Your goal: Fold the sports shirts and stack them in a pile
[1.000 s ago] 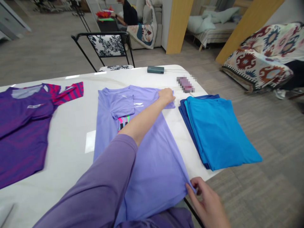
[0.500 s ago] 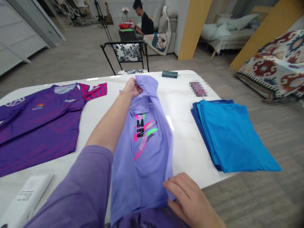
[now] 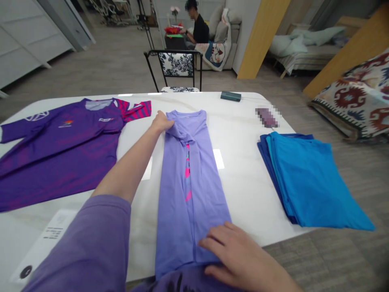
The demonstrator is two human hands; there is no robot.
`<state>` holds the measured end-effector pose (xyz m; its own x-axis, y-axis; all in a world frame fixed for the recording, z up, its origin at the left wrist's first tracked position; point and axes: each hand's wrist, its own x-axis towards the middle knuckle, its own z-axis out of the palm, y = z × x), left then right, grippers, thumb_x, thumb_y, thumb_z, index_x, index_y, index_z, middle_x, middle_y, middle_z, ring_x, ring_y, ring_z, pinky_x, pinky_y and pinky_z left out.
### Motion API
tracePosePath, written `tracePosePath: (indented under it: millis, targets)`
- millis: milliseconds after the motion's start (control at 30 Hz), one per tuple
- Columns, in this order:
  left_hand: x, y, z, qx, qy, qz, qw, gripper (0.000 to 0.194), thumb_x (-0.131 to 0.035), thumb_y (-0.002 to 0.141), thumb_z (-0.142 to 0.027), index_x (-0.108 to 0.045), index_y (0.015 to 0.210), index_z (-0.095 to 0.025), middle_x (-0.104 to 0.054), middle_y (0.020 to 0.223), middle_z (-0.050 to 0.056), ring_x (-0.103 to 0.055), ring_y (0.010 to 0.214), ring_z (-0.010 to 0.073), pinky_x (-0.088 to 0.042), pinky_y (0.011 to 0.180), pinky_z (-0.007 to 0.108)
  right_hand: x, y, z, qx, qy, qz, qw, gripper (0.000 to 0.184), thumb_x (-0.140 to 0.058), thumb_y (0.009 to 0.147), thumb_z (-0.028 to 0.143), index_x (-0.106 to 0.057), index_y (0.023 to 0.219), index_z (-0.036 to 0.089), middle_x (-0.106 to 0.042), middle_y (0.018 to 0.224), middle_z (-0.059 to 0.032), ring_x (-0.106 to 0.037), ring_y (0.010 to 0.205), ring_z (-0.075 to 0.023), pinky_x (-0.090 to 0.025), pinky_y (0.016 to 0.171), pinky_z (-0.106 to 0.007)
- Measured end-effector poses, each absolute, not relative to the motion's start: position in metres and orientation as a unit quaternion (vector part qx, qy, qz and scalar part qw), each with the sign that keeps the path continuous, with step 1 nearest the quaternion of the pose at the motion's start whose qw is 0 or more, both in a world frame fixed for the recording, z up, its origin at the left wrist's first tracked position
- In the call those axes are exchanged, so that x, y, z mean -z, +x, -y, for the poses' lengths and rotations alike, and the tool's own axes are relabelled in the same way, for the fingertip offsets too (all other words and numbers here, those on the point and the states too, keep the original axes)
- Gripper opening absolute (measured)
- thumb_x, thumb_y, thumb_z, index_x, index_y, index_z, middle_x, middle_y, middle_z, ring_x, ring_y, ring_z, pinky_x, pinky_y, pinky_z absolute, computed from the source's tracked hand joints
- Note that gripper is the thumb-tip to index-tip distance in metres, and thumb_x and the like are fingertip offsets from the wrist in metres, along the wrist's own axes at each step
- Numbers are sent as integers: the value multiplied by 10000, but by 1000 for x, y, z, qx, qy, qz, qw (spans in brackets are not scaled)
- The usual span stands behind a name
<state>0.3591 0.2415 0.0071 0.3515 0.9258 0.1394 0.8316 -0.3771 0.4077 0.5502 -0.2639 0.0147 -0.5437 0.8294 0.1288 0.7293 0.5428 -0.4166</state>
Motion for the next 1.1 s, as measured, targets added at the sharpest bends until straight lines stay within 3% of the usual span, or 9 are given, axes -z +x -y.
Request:
tracePosePath:
  millis: [100,233,300,400,533,700,867,967,1100]
  targets:
    - [-5,351,-232,-128,804,-570,106,768,-689,1056,-494,-469,1672,-91,-447,1739,289,-455,1592,426,-378,1305,585,-40,582,221,-137,-492,850,133,304,-738,1081,435,-733,1330,261,-813,1147,-62,-797,964,-270,-647,803,-455]
    - [-4,332,-210,-16,867,-482,123,550,-714,986,-438,-706,1526,-332,-613,1676,74,-544,1550,355,-371,1340,539,-52,622,99,-192,-579,781,135,290,-625,1156,399,-710,1389,249,-818,1264,-70,-793,938,-212,-600,830,-364]
    - [-2,319,-196,-8,871,-476,122,534,-704,966,-333,-736,1499,-331,-658,1652,64,-577,1529,340,-351,1348,551,-47,635,19,-193,-624,742,149,317,-608,1160,424,-717,1388,233,-830,1236,-84,-791,1005,-228,-585,884,-349]
    - [3,312,-165,-40,863,-495,90,595,-526,1066,-264,-624,1651,-293,-546,1777,103,-473,1652,334,-302,1375,582,-28,640,-94,-183,-701,668,168,401,-560,1178,448,-704,1416,159,-807,1351,-162,-770,1206,-277,-569,1027,-363]
    - [17,333,-112,-89,879,-463,74,632,-402,1180,-491,-481,1771,-279,-407,1877,81,-274,1783,298,-240,1437,540,-2,634,-191,-174,-780,576,172,571,-563,1154,591,-697,1418,103,-742,1468,-255,-714,1367,-350,-553,1122,-412]
    - [35,361,-65,-79,915,-381,105,812,-451,1134,-735,-428,1807,-280,-326,1912,99,-205,1808,350,-188,1463,612,21,636,-237,-156,-792,570,154,312,-653,1093,393,-768,1303,195,-779,1415,-184,-728,1332,-331,-563,1130,-419]
    - [44,364,-48,-54,920,-373,107,921,-554,1092,-758,-339,1841,-268,-201,1946,131,-103,1822,400,-118,1460,678,27,639,-238,-101,-802,564,166,362,-642,1097,408,-701,1381,192,-728,1466,-198,-701,1321,-346,-574,1113,-456]
    - [31,357,-30,-89,903,-412,85,874,-562,1114,-699,-387,1801,-186,-293,1902,206,-244,1783,406,-220,1434,645,17,631,-214,-40,-782,588,202,456,-636,1105,464,-634,1446,163,-666,1532,-222,-669,1344,-351,-552,1116,-453]
    - [0,329,28,-96,874,-469,87,595,-594,1132,-587,-603,1547,-160,-677,1553,212,-660,1427,378,-481,1208,551,-11,613,-137,-77,-725,669,142,322,-624,1113,483,-724,1255,212,-781,1312,-138,-716,1164,-301,-539,964,-370]
